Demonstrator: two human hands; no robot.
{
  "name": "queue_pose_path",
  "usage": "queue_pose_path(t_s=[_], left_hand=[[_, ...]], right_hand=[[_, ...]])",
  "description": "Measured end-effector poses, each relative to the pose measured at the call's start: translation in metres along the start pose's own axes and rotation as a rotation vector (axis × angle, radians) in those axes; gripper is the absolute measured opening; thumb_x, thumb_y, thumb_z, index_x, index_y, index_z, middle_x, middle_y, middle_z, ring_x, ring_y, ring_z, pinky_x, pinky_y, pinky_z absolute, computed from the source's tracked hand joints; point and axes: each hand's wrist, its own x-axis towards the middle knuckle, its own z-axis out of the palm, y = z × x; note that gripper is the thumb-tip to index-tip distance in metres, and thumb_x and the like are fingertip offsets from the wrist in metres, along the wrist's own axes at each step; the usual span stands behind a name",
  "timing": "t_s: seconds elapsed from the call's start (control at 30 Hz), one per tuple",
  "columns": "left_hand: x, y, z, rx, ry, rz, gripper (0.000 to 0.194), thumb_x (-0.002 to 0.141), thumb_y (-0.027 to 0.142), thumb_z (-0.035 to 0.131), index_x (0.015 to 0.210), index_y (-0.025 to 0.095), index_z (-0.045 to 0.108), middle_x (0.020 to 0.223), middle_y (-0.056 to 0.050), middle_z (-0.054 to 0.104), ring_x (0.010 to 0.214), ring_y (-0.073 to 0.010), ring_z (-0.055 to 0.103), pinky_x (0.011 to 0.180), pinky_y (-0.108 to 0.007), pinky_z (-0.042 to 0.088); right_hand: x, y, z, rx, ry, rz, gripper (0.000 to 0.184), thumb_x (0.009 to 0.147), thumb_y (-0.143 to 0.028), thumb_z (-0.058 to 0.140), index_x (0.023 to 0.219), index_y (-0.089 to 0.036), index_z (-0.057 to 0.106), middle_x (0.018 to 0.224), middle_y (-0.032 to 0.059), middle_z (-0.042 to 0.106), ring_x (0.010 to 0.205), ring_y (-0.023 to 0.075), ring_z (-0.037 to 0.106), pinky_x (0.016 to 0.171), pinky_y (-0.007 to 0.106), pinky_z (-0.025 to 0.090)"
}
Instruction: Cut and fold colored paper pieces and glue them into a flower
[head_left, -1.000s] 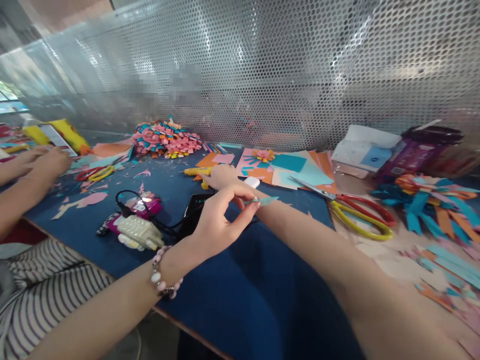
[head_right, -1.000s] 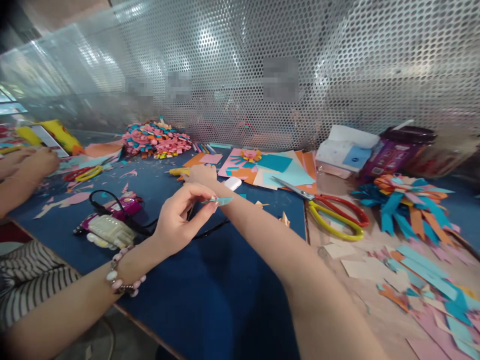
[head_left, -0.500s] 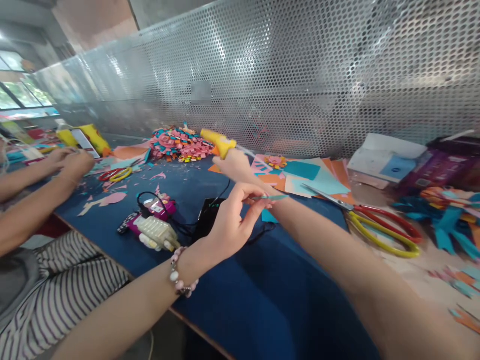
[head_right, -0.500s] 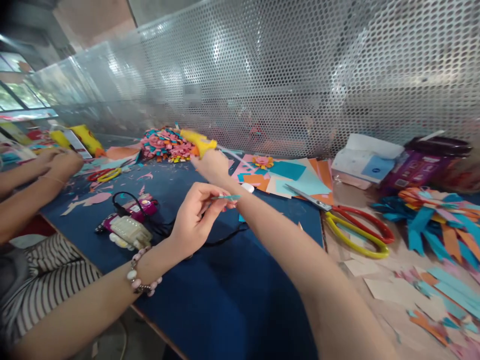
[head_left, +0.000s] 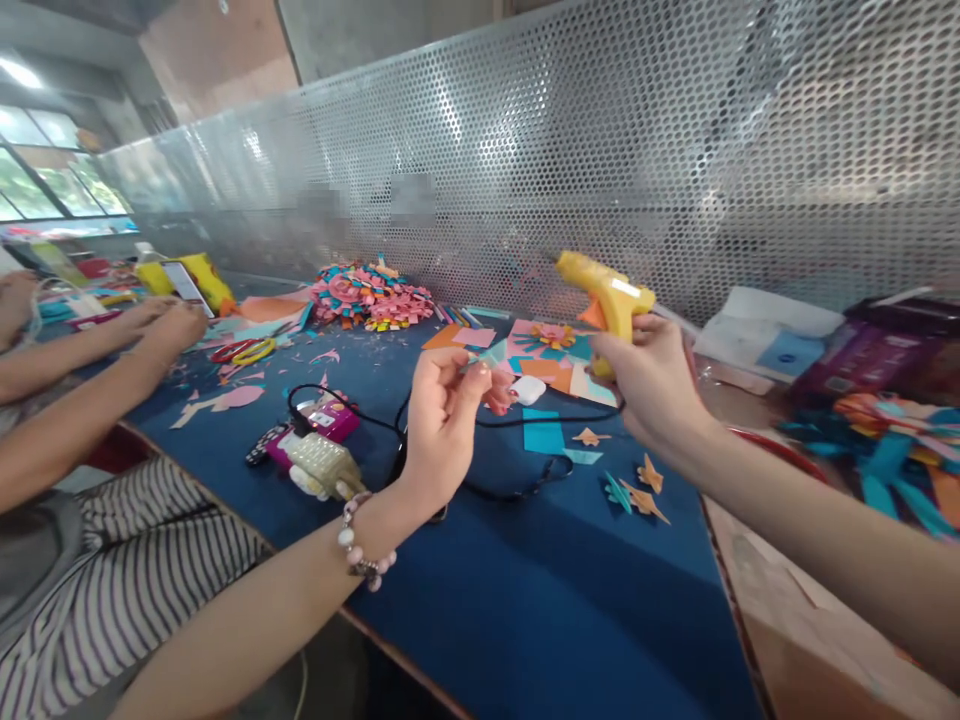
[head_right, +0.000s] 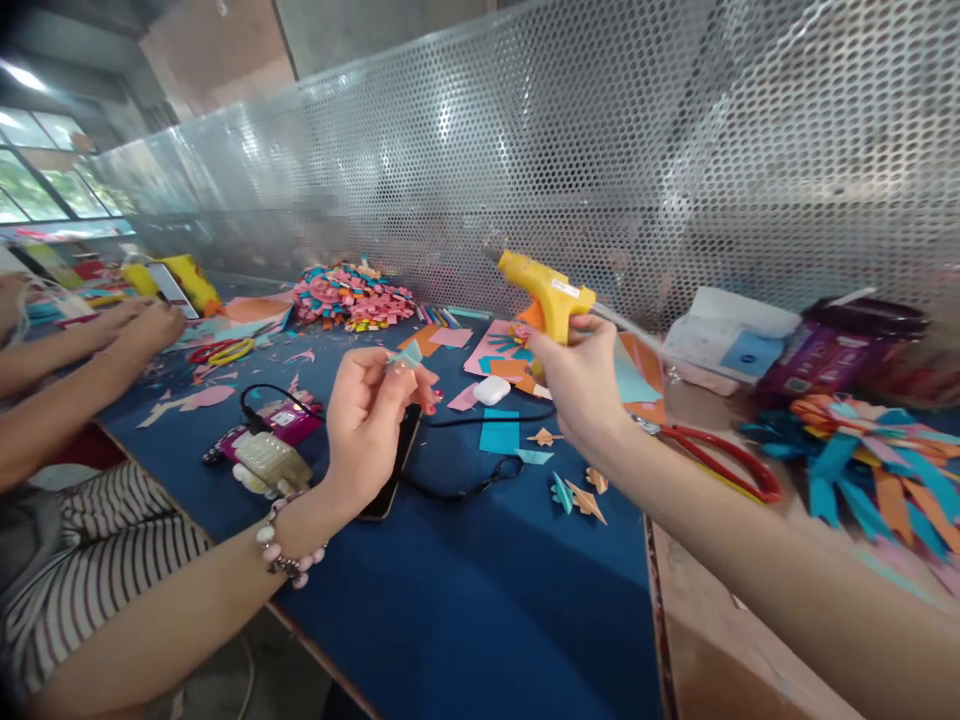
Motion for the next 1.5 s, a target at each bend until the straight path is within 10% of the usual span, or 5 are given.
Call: queue_pose_path(t_s=[0.4, 0.7, 1.07, 1.5], left_hand=[[0.002, -0.015, 0.000, -0.013, -0.136, -0.333, 0.021, 0.084, 0.030, 0.062, 0.097, 0.017, 0.052, 0.087, -0.006, 0.070, 0.076, -0.0156, 0.070, 0.074, -0.033, 0.059], [0.000, -0.015, 0.001, 0.022, -0.192, -0.379, 0.018, 0.083, 0.027, 0.063, 0.091, 0.016, 0.051, 0.087, -0.008, 0.071, 0.084, -0.0193, 0.071, 0.077, -0.037, 0.059], [0.000, -0.018, -0.002, 0.359, -0.231, -0.219, 0.014, 0.082, 0.029, 0.063, 0.089, 0.017, 0.059, 0.089, -0.004, 0.064, 0.082, -0.0141, 0.064, 0.073, -0.027, 0.054], [-0.004, -0.018, -0.001, 0.425, -0.313, -0.068, 0.009, 0.083, 0.025, 0.063, 0.089, 0.018, 0.061, 0.089, -0.004, 0.066, 0.081, -0.0133, 0.063, 0.073, -0.025, 0.053]], right_hand=[[-0.075, -0.008, -0.047, -0.453, -0.005, 0.035, 0.041, 0.065, -0.048, 0.077, 0.086, -0.023, 0.051, 0.065, -0.0019, 0.052, 0.054, 0.0143, 0.050, 0.042, 0.025, 0.037], [-0.097, 0.000, -0.051, -0.120, -0.060, 0.316, 0.044, 0.066, -0.047, 0.075, 0.095, -0.022, 0.054, 0.077, 0.0006, 0.061, 0.056, 0.0170, 0.062, 0.043, 0.025, 0.047], [-0.110, 0.005, -0.054, 0.136, -0.126, 0.333, 0.029, 0.078, -0.046, 0.066, 0.083, -0.021, 0.054, 0.061, -0.0016, 0.055, 0.045, 0.0120, 0.048, 0.032, 0.021, 0.037], [-0.108, 0.000, -0.063, -0.367, -0.243, 0.340, 0.049, 0.070, -0.062, 0.063, 0.041, -0.024, 0.056, 0.054, 0.0084, 0.062, 0.060, 0.0236, 0.065, 0.046, 0.027, 0.047]])
